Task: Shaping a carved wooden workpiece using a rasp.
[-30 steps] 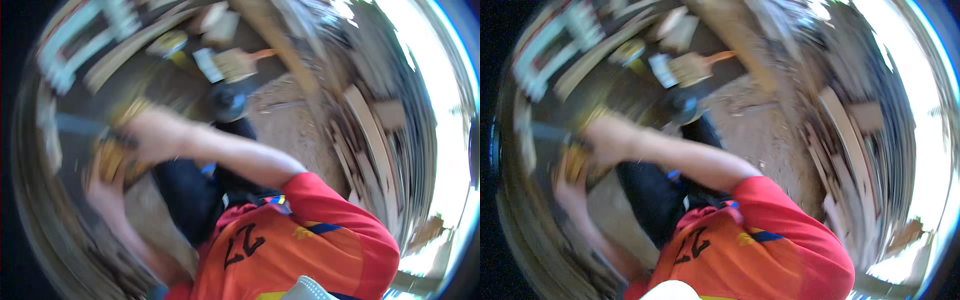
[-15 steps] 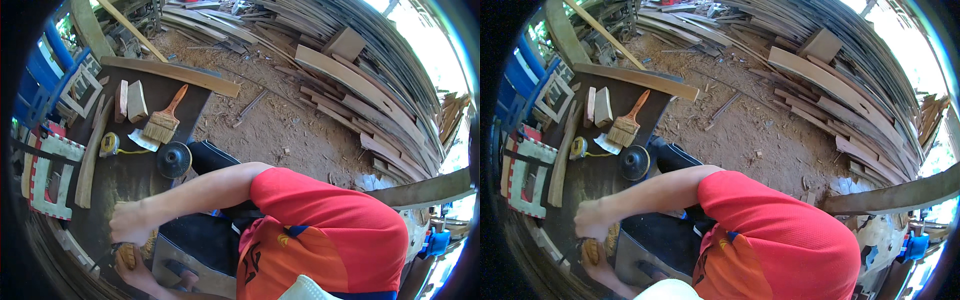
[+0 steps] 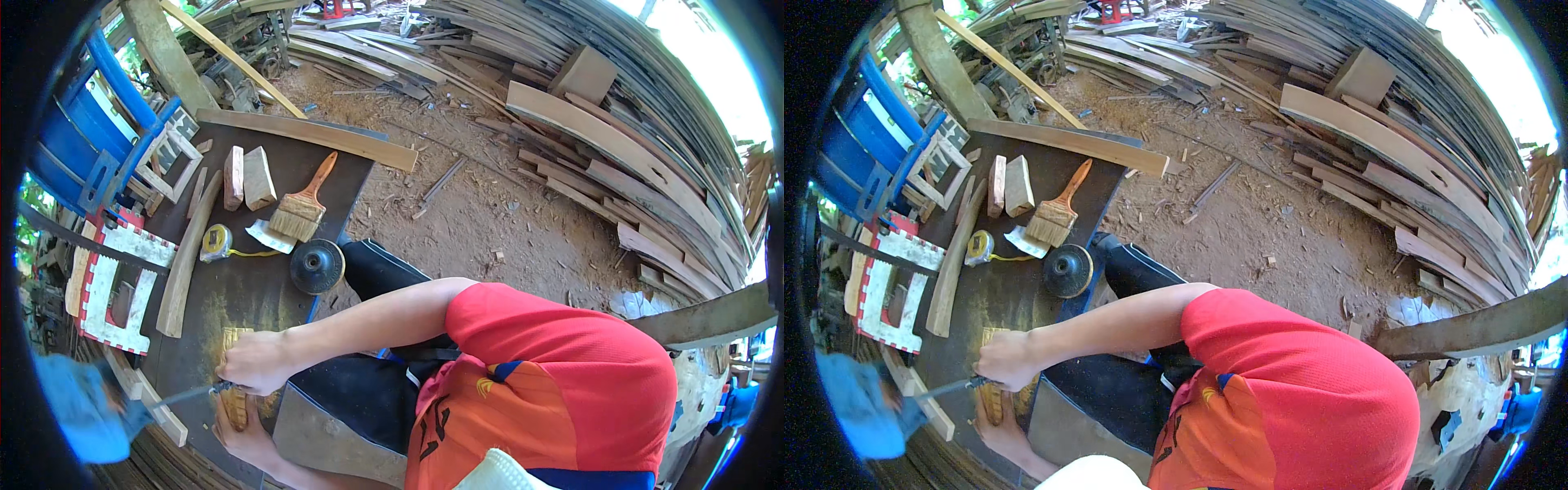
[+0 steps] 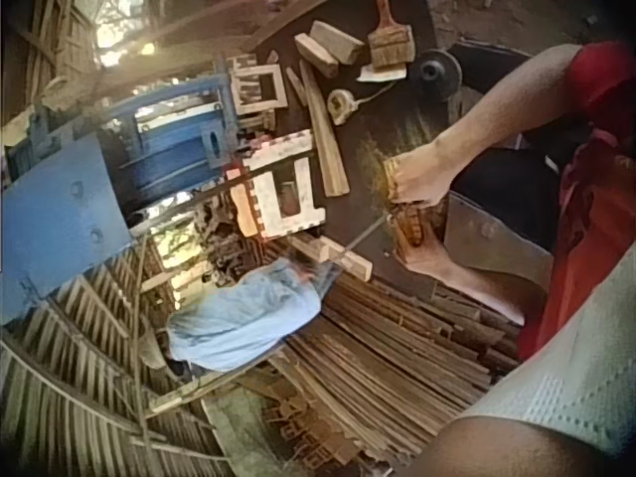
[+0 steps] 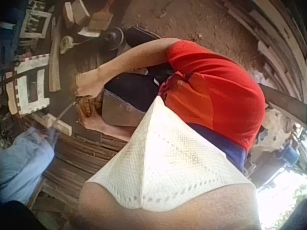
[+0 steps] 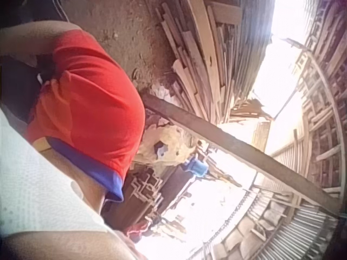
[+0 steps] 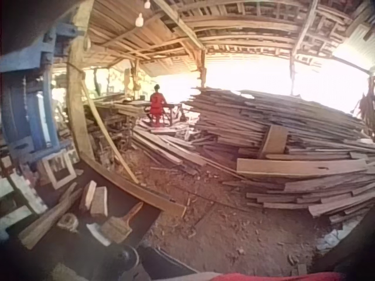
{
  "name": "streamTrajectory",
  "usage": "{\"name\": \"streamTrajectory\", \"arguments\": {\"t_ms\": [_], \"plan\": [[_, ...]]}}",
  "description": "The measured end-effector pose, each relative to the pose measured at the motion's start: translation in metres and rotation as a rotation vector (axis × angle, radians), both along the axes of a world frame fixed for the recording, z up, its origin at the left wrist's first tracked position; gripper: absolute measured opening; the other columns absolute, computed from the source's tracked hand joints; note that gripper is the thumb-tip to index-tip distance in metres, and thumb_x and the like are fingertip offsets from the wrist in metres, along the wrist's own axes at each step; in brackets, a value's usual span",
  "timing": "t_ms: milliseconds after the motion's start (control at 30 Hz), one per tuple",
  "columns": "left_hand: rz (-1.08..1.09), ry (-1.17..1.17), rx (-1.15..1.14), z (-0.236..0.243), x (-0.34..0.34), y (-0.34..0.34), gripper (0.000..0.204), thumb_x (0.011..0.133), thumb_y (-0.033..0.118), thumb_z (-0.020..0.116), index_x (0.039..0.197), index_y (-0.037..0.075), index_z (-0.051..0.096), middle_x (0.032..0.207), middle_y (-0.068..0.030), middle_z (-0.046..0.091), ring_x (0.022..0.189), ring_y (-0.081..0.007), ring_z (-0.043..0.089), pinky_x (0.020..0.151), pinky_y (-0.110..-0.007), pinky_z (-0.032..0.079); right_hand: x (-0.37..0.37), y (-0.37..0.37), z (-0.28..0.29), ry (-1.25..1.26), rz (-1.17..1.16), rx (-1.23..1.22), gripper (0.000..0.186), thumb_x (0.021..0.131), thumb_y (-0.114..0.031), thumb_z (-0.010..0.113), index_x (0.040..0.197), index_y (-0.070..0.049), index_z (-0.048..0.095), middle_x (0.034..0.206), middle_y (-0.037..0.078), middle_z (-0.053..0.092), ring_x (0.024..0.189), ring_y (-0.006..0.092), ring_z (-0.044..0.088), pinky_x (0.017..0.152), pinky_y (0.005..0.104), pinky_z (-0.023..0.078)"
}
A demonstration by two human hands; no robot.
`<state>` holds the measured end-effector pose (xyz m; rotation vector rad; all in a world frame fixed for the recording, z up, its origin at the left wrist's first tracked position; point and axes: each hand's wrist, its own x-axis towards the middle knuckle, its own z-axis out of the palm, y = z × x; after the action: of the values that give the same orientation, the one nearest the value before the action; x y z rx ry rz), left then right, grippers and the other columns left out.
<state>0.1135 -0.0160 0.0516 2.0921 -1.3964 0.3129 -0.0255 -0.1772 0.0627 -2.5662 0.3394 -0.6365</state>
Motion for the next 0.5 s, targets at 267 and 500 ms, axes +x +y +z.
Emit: {"name": "streamTrajectory", "arguments": {"t_ms": [267, 500], "plan": [[0.004, 0.057, -0.023, 0.002, -0.003, -0.003, 0.059, 0.078, 0.024, 0.09, 0.129, 0.001, 0.072, 0.112, -0.0199, 0.072, 0.102, -0.0409, 0.062, 0.09, -0.051, 0.051, -0.012, 0.014, 0.006, -0.029, -0.095, 0.213, 0.028, 0.082, -0.016, 0.074, 0.102, 0.002, 0.067, 0.078, 0.023, 0.071, 0.08, 0.044, 0.072, 0.071, 0.0525, 0.058], [0.071, 0.036, -0.013, -0.005, 0.005, 0.002, 0.058, 0.068, 0.017, 0.093, 0.122, 0.006, 0.075, 0.113, -0.0128, 0.075, 0.101, -0.0356, 0.064, 0.089, -0.048, 0.055, -0.002, 0.014, 0.009, -0.034, -0.068, 0.258, 0.031, 0.085, -0.019, 0.073, 0.105, 0.002, 0.063, 0.075, 0.025, 0.069, 0.076, 0.0458, 0.071, 0.07, 0.0537, 0.059]]}}
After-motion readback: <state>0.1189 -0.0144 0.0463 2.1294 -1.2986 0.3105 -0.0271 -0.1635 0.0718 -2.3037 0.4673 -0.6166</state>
